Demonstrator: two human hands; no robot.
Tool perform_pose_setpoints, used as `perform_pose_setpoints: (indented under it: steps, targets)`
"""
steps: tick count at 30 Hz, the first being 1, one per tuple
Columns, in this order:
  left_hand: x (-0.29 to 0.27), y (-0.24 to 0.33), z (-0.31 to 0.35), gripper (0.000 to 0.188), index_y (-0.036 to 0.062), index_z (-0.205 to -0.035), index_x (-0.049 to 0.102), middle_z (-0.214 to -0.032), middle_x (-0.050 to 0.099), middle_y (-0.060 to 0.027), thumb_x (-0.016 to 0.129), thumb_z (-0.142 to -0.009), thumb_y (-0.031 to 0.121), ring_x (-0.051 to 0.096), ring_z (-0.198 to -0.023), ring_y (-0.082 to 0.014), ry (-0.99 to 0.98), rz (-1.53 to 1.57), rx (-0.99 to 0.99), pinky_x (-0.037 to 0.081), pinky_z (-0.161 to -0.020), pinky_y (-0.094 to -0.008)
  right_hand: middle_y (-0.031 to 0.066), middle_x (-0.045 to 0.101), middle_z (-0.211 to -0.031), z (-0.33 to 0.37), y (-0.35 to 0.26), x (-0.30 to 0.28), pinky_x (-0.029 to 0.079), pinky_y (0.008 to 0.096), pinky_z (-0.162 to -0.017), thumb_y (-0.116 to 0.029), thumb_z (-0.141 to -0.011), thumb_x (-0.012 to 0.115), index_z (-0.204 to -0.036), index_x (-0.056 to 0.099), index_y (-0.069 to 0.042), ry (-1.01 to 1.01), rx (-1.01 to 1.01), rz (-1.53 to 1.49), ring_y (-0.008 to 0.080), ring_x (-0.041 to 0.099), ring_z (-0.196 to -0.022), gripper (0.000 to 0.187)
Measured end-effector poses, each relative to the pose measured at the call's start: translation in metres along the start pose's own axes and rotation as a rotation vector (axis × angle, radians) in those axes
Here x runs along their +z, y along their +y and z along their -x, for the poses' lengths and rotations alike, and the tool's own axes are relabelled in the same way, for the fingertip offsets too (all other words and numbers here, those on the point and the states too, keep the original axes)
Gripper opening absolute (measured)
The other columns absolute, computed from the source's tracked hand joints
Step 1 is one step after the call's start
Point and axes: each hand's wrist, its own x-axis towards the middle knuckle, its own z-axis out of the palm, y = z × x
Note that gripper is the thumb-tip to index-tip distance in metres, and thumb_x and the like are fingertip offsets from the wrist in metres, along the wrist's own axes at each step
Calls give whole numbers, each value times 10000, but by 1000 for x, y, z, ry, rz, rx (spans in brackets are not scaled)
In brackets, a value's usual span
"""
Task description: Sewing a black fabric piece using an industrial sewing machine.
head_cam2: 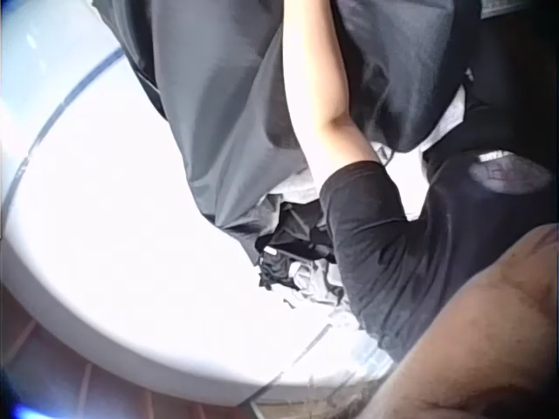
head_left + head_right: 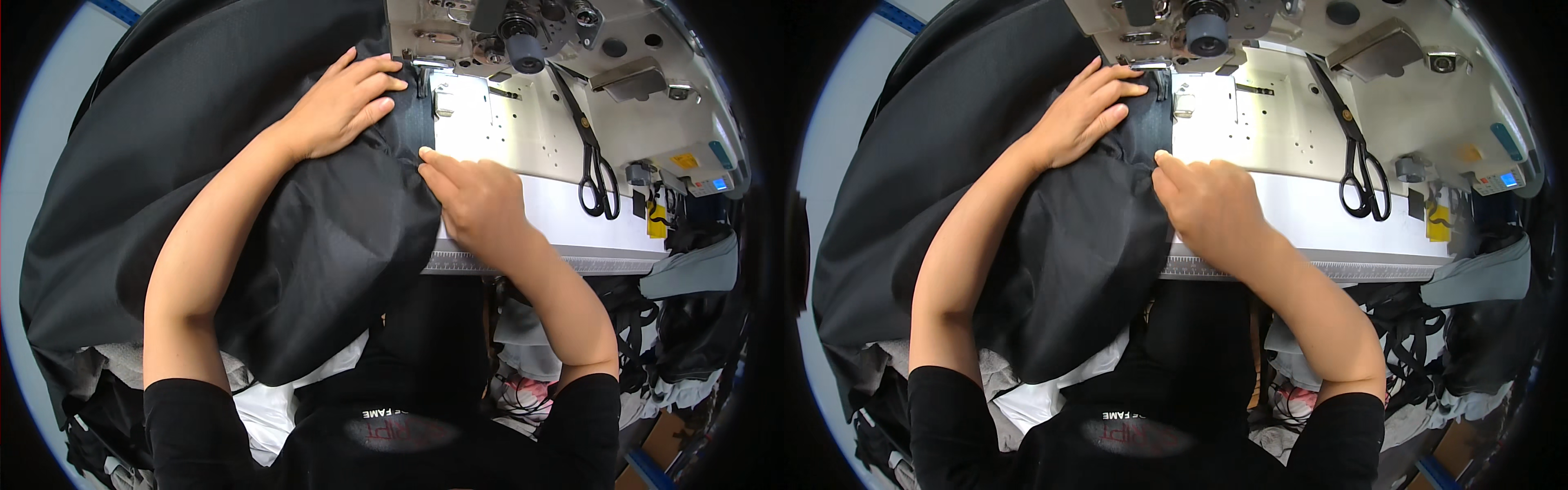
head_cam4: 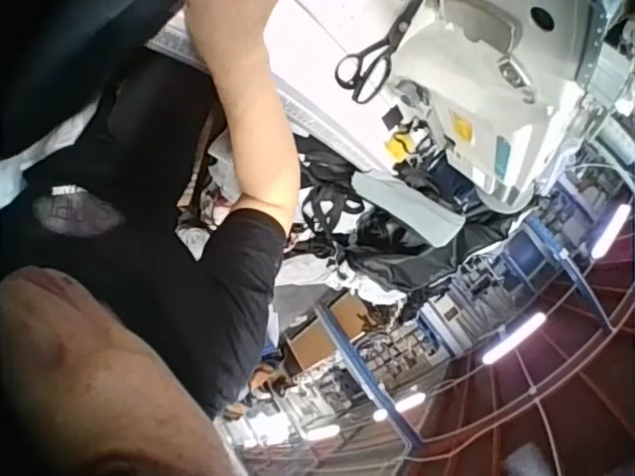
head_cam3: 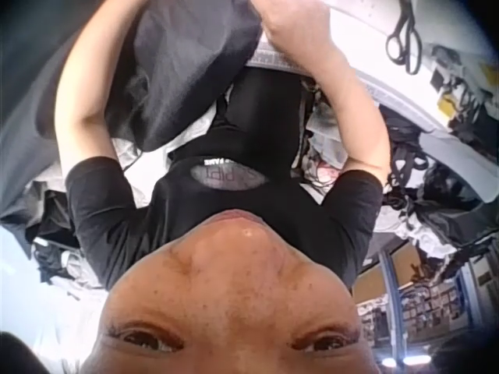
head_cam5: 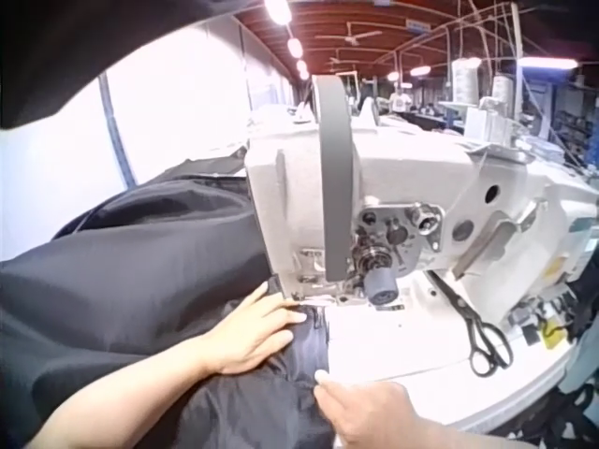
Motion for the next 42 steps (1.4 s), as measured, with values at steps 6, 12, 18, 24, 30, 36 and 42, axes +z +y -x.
perform_pose_setpoints:
  steps: [6, 12, 18, 24, 30, 36, 42]
  targets:
    - [7, -34, -14, 352, 77, -1246, 611, -1342, 561, -117, 469, -1026, 313, 480, -1320, -270, 131, -72, -24, 259, -1183, -496, 79, 613, -836, -19, 11, 9, 500, 381, -595, -34, -732, 623, -880, 661, -38, -68, 170, -57, 263, 638, -684, 153]
    - [-18, -2, -26, 223, 69, -1078, 673, -1063, 643, -137, 629, -926, 226, 598, -1092, -314, 16, -629, -96, 455, -980, -424, 151, 692, -1125, -31, -27, 24, 519, 292, -879, -47, -1007, 480, -1272, 596, 0, 229, 1107, -1293, 195, 672, -971, 294]
    - [-61, 197, 54, 599, -34, -1261, 553, -1113, 576, -183, 739, -801, 302, 605, -1012, -338, -42, 53, -257, 531, -807, -415, 82, 598, -1242, 31, -182, 3, 485, 311, -955, -189, -1027, 478, -1307, 514, -8, 345, 1250, -1796, 144, 574, -1131, 335]
    - [-39, 261, 141, 834, -73, -1418, 366, -1258, 477, -269, 756, -747, 234, 521, -1132, -413, -95, 224, -426, 459, -967, -458, 29, 624, -1069, 87, -236, 39, 518, 298, -848, -89, -960, 548, -1170, 585, -29, 248, 1461, -2142, 130, 609, -994, 222]
    - [-70, 263, 170, 305, -12, -958, 603, -883, 570, -145, 612, -663, -89, 608, -868, -331, -67, 250, -630, 488, -742, -384, 24, 608, -1138, 67, -236, 21, 483, 271, -872, -65, -958, 549, -1223, 561, -2, -325, 1245, -1653, 84, 540, -1091, 273]
    - [-137, 234, 147, 155, -31, -1022, 584, -755, 570, -105, 558, -870, -28, 524, -713, -112, 494, 123, -671, 458, -659, -276, 162, 380, -1463, 61, -255, 61, 502, 521, -967, -122, -949, 557, -1479, 194, -48, -115, 1637, -2165, 322, 533, -1197, 646]
    - [-65, 162, 108, 259, -78, -1082, 506, -952, 668, -277, 569, -849, 14, 683, -903, -401, -29, -202, -715, 539, -849, -461, 186, 515, -1356, 59, -256, 90, 370, 474, -1126, -118, -1043, 477, -1289, 454, 93, 163, 1468, -1892, 287, 510, -1267, 325]
